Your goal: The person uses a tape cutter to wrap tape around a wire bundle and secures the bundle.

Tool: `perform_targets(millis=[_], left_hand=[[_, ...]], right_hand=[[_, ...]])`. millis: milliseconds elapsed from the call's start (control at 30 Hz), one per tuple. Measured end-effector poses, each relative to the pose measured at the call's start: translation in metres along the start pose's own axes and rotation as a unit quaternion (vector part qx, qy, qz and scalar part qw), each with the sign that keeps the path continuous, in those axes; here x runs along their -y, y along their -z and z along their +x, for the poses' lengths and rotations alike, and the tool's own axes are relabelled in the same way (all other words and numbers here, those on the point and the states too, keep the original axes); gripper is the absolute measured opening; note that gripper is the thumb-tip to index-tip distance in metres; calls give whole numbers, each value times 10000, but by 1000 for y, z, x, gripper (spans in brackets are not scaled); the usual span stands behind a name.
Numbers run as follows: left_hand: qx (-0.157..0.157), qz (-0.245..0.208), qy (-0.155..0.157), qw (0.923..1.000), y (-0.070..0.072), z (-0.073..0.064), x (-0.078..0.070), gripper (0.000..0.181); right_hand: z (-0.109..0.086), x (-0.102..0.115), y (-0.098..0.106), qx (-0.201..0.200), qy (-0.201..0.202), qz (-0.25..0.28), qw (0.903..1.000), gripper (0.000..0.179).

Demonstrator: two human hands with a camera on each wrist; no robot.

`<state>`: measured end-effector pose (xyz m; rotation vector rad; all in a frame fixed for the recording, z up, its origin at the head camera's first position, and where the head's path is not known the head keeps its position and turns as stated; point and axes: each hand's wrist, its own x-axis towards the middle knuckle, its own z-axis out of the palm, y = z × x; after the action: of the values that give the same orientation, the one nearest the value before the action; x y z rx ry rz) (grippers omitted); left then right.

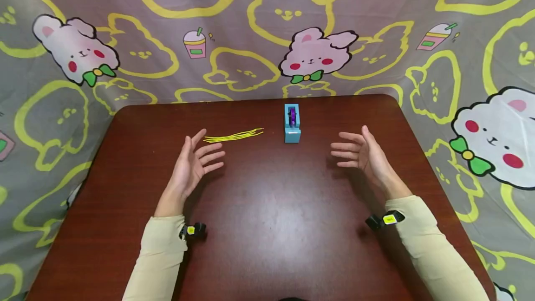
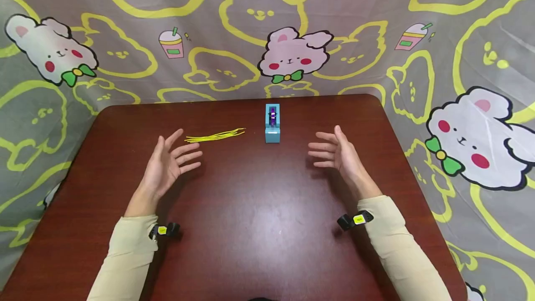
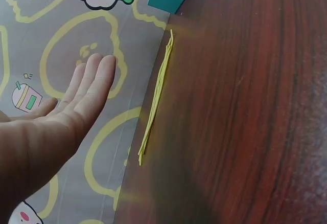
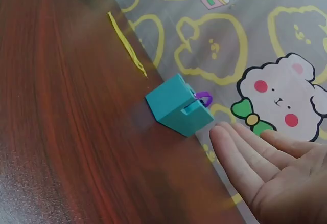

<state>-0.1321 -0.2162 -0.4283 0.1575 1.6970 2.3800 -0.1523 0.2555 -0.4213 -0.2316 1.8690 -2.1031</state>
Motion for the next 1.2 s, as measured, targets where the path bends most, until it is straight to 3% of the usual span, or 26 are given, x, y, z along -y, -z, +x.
perform_targets(millis=[300,800,1000,1200], left_hand=[[-361,543,379,9971,-7,8,4,58],[-336,1267,432,9904,-27,41,14,55],[-282,1148,431,9921,-36,55,17,55],[-200,1146,485,9920,-48,69,23,56]], right_hand=[[4,-4,-9,-237,-314,-237,9989,77],[26,-7,-29,-502,-699,-365,9956,65],[34,-9,-34,-423,-640,-399,9963,59],[46,-11,-41,-369,-691,-505,9956,65]])
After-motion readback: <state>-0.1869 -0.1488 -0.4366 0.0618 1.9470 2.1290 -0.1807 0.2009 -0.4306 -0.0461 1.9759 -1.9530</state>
